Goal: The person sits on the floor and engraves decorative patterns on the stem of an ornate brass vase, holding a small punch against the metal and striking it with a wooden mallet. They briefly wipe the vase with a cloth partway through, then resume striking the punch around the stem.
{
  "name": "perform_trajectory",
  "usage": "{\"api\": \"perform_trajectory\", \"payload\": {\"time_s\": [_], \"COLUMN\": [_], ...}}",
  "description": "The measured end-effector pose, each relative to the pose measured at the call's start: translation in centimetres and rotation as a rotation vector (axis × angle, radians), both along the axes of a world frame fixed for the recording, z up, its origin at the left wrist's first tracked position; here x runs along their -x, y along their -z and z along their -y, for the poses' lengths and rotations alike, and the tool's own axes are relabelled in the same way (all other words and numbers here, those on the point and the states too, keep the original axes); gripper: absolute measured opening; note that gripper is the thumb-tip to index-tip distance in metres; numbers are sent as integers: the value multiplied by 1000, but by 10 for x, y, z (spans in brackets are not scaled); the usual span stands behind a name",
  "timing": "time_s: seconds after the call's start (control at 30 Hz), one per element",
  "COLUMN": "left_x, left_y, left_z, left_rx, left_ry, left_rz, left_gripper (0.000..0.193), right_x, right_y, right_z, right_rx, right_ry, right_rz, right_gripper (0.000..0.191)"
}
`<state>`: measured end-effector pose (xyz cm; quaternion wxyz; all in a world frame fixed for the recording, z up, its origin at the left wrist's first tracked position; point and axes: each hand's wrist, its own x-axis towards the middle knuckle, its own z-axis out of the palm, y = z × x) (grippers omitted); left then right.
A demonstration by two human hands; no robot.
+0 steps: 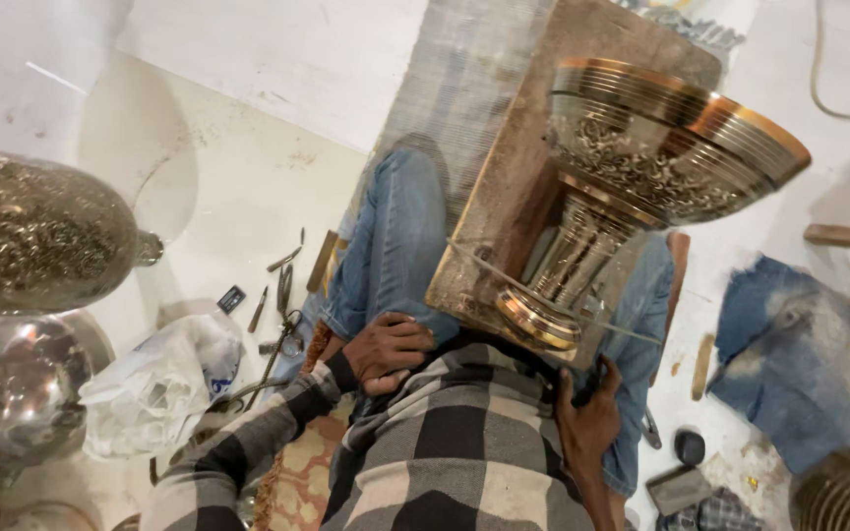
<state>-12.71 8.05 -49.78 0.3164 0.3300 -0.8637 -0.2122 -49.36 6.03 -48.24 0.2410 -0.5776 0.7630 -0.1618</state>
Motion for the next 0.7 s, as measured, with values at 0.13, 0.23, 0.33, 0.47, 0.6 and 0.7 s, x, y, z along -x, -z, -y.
{"api": "perform_trajectory", "payload": {"time_s": [0.13,0.23,0.33,0.47,0.6,0.7], "left_x": [-10,-31,-78,-135,-164,-165], "left_y": [16,33,29,-9,-14,7], "left_z": [-27,-54,-103,-197,-227,-208], "left_rx": [131,108,159,-205,-737,-409], "left_ry": [-342,-777,-1446,-2290,-2695,-2529], "left_rz": [227,333,438,729,-210,-826], "left_gripper": [46,39,23,76,116,115], "right_x": [3,23,47,47,4,-53], "right_y": [-8,-16,-27,-49,-84,-109], "right_z": [9,19,28,35,48,43], "right_rx": [-25,-196,-126,325,621,838], "right_ry": [-77,-116,-153,10,-384,-780], "right_rz": [-39,-21,-77,238,455,571], "right_gripper": [75,74,52,37,31,28]}}
